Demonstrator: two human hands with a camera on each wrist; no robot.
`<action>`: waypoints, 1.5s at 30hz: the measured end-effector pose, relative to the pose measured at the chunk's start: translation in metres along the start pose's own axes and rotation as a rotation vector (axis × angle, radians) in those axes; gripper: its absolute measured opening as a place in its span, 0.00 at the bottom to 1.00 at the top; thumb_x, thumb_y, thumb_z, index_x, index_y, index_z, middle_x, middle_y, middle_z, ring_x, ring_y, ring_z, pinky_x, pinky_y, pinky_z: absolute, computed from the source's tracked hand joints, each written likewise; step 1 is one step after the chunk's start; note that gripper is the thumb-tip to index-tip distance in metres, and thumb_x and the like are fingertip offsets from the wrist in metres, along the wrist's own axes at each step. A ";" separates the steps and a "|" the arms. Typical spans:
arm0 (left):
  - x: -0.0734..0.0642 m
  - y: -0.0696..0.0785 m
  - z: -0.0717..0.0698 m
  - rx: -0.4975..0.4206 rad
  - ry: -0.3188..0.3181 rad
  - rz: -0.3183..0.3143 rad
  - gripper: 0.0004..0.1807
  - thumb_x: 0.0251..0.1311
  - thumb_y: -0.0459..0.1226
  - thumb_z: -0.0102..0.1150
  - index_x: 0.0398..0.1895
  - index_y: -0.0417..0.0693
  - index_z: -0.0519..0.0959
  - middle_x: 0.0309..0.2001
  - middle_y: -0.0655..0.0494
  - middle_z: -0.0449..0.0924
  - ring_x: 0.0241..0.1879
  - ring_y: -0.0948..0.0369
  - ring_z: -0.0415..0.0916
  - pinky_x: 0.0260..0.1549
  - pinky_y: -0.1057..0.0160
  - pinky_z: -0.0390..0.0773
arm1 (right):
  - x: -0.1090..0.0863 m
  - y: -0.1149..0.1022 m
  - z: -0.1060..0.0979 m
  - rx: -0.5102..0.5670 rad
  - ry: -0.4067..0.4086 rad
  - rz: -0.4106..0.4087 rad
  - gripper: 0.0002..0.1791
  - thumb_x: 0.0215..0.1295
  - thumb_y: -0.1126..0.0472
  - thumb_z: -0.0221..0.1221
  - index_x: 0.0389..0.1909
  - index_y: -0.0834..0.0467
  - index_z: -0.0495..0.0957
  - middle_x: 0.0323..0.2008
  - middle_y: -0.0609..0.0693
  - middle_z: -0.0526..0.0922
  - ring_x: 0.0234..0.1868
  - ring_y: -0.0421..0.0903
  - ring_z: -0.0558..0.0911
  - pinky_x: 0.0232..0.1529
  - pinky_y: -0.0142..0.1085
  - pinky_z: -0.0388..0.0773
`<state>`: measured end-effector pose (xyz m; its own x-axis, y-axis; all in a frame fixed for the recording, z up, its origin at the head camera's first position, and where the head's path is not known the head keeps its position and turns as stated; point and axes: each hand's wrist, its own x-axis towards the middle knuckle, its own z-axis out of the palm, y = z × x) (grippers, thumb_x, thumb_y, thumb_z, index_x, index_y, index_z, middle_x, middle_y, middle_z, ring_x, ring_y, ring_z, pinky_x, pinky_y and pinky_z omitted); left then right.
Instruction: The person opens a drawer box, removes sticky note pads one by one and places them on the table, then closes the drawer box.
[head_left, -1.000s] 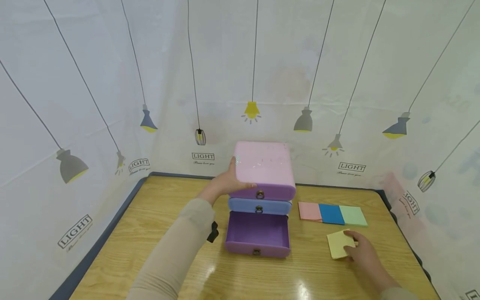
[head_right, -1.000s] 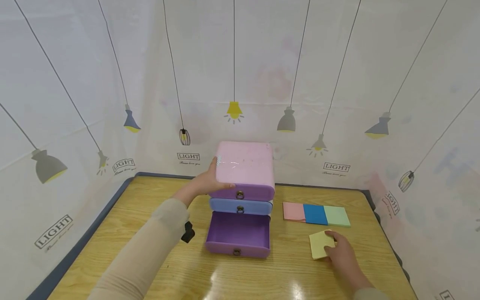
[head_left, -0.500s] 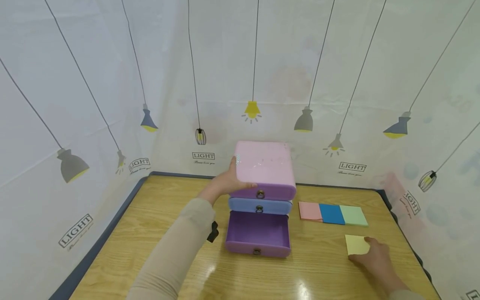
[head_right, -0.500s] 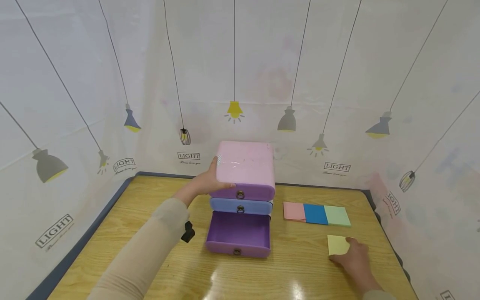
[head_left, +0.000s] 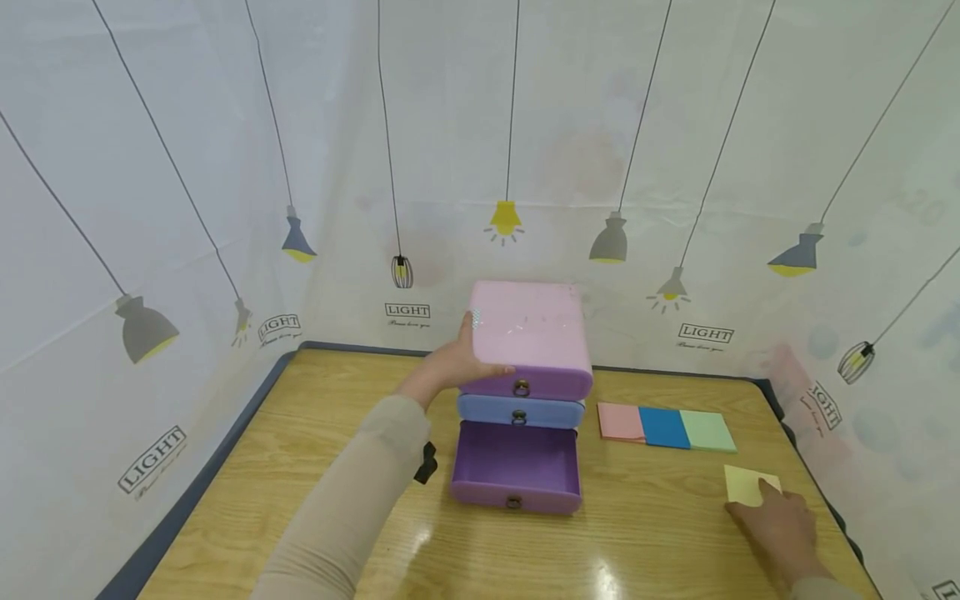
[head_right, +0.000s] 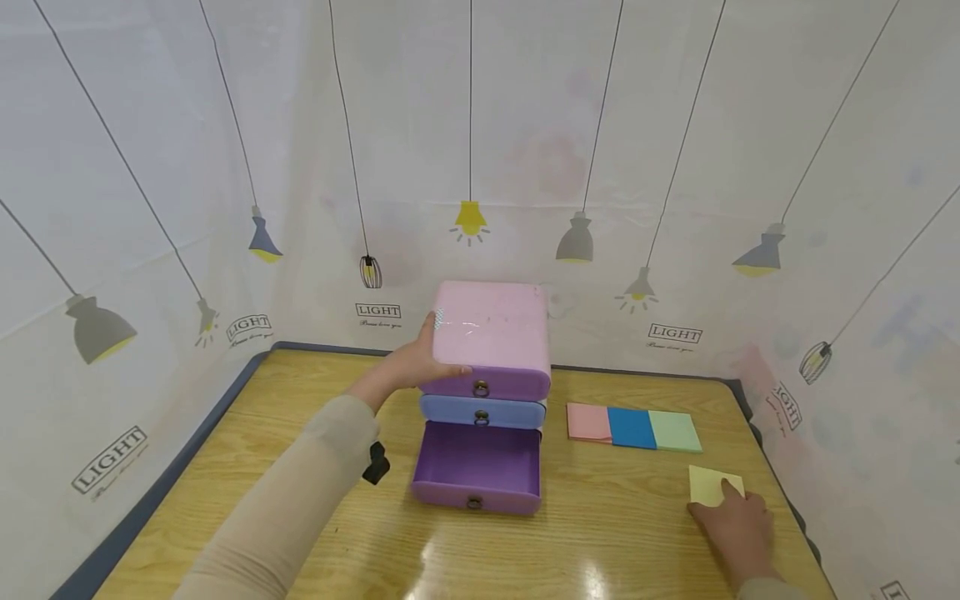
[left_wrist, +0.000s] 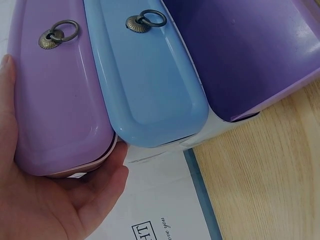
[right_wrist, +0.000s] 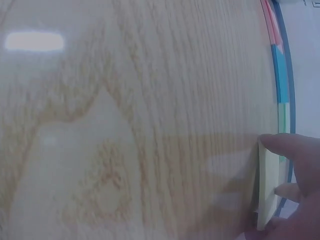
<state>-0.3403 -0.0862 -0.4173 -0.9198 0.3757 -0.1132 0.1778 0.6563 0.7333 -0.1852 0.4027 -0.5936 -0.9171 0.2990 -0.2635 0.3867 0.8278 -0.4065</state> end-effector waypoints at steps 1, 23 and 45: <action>0.000 0.000 0.000 -0.003 0.000 0.002 0.76 0.43 0.63 0.71 0.76 0.52 0.21 0.71 0.35 0.57 0.59 0.44 0.71 0.57 0.45 0.70 | 0.001 0.001 -0.001 -0.005 -0.006 0.009 0.57 0.58 0.35 0.59 0.65 0.81 0.52 0.56 0.85 0.55 0.56 0.81 0.55 0.55 0.69 0.56; 0.002 -0.002 0.001 -0.016 0.007 0.017 0.75 0.44 0.62 0.71 0.76 0.53 0.22 0.70 0.35 0.58 0.58 0.43 0.71 0.56 0.43 0.71 | 0.018 0.000 -0.014 -0.016 0.097 0.095 0.37 0.61 0.51 0.62 0.57 0.80 0.66 0.50 0.81 0.64 0.52 0.75 0.60 0.53 0.64 0.60; 0.003 -0.004 0.001 0.009 0.002 -0.018 0.76 0.42 0.66 0.70 0.76 0.53 0.21 0.69 0.34 0.61 0.57 0.43 0.72 0.55 0.43 0.72 | 0.036 -0.008 -0.019 -0.138 0.215 -0.054 0.19 0.67 0.63 0.52 0.48 0.78 0.76 0.53 0.72 0.76 0.53 0.72 0.67 0.56 0.62 0.64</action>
<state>-0.3432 -0.0868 -0.4209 -0.9238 0.3620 -0.1249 0.1642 0.6692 0.7247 -0.2233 0.4163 -0.5830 -0.9412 0.3345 -0.0464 0.3333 0.8978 -0.2879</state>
